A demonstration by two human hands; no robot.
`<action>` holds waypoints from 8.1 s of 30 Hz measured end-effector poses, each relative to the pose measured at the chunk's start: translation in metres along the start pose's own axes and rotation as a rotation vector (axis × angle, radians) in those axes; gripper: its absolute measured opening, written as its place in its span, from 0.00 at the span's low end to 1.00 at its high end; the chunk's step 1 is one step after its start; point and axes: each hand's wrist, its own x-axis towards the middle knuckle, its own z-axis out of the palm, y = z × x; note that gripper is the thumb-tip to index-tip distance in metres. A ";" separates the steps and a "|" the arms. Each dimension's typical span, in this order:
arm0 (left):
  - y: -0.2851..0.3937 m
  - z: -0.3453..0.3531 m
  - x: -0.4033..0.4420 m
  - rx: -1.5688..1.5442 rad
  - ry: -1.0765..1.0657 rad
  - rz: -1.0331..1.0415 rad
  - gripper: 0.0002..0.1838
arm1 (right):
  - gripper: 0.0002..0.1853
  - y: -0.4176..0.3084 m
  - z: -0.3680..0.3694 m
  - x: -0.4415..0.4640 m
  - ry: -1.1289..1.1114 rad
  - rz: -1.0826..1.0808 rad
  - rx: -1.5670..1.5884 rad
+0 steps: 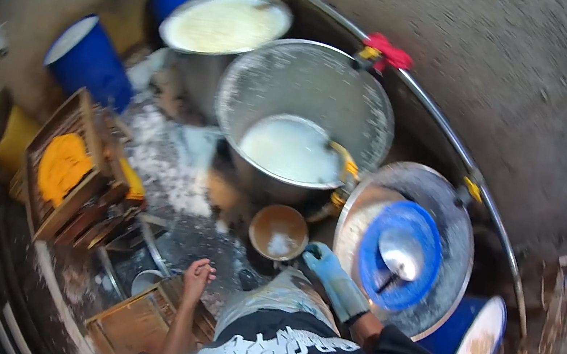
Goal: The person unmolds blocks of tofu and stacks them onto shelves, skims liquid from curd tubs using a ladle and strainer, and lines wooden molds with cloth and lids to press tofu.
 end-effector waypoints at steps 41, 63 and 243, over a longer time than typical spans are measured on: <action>0.403 -0.236 0.506 -0.056 0.203 0.108 0.20 | 0.16 -0.507 0.312 0.638 -0.073 -0.421 0.118; 0.826 -0.443 0.953 0.126 0.031 0.378 0.18 | 0.19 -0.773 0.560 0.947 -0.016 -0.253 0.000; 0.460 -0.931 0.592 1.173 -1.687 1.672 0.29 | 0.18 -0.661 1.802 0.121 2.816 0.410 0.886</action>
